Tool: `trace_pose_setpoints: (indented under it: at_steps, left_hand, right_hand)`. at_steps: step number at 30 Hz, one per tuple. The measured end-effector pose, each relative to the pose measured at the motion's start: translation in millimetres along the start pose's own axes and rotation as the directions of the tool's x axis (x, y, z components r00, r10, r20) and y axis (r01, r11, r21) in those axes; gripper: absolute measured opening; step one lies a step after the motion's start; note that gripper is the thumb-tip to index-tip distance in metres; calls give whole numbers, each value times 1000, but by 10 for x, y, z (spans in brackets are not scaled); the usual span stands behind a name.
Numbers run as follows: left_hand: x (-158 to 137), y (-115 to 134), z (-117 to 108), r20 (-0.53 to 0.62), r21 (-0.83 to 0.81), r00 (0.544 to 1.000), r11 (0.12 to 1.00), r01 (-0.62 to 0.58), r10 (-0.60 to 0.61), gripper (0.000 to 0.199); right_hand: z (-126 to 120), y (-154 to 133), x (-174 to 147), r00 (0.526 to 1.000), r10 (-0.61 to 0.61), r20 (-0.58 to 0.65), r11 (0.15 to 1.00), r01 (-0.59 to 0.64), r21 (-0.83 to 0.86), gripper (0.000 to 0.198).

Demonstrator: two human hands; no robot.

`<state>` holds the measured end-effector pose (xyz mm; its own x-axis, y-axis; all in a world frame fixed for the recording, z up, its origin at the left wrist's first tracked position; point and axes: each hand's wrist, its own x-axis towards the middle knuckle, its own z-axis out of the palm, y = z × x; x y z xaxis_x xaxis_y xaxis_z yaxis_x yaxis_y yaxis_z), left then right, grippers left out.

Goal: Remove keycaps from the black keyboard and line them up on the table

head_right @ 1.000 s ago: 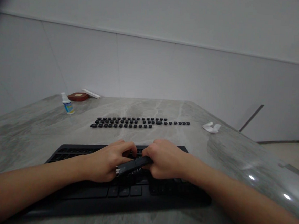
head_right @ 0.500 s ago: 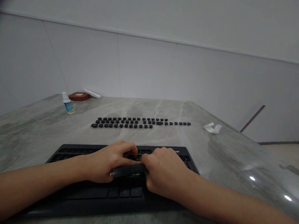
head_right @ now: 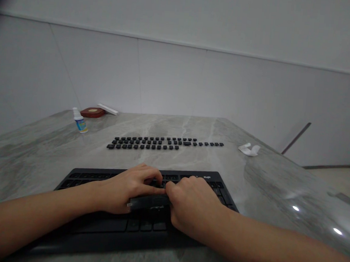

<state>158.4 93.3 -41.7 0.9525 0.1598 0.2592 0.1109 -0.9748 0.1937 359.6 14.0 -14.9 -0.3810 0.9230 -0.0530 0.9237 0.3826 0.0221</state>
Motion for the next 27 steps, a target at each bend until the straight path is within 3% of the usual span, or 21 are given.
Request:
trace_pose_setpoints:
  at_steps: [13,27]
  left_hand:
    - [16,-11,-21,8,-6,998,998,-67,68,39]
    - [42,0,-35,35,-73,997,995,-68,70,44]
  right_hand:
    - [18,-84,15,1000,25,17,1000,-25,-17,33]
    - [45,-152,-24,998,57,22,996,-55,-73,36]
